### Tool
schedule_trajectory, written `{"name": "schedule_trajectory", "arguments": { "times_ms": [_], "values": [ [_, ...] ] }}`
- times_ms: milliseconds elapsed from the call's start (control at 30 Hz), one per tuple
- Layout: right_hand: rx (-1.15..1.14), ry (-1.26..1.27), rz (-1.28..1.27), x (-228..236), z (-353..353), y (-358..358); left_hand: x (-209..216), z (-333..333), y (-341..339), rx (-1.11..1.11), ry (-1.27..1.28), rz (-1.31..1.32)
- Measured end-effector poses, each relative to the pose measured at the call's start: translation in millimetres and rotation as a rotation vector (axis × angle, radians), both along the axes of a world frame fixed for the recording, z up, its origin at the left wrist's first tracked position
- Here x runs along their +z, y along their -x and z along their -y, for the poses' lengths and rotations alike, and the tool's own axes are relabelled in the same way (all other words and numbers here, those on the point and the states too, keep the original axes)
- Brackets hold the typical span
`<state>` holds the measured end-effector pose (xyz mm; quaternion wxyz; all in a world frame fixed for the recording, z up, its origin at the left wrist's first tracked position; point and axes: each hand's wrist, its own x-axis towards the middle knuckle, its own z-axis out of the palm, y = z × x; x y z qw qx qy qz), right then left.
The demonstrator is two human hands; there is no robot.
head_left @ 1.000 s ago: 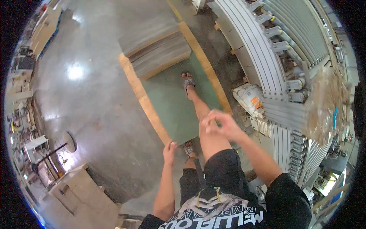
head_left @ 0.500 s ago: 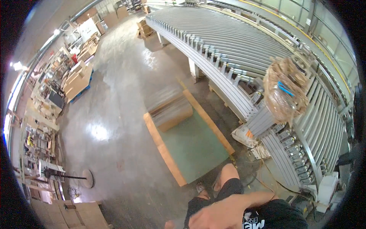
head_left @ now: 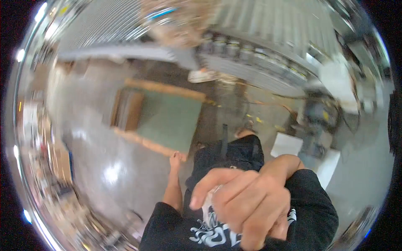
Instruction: The person picks up composite planks from a stack, carries them to a roller conveyor, and feeds them into a machine.
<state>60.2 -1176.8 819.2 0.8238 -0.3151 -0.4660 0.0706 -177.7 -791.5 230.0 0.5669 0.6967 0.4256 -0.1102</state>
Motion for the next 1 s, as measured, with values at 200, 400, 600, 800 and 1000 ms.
{"name": "schedule_trajectory", "arguments": {
  "times_ms": [200,400,600,800,1000],
  "values": [
    [-0.47,-0.108,-0.073,-20.5,126.0,6.6,-26.3,44.8,-175.7,-0.247,0.177,-0.051],
    [-0.728,-0.35,-0.03,-35.5,159.8,-14.7,80.0,224.0,-358.7,-0.978,-0.398,0.374],
    [-0.5,-0.365,-0.084,-33.7,192.1,-26.3,202.0,358.4,-536.1,-1.159,-0.893,0.948],
    [-0.378,-0.219,0.052,-43.1,200.2,-60.8,190.7,333.6,-704.0,-1.447,-1.318,0.631],
    [-0.378,0.21,0.069,-81.8,228.6,-83.1,156.8,294.9,-776.1,-1.253,-1.084,0.896]
  ]
}}
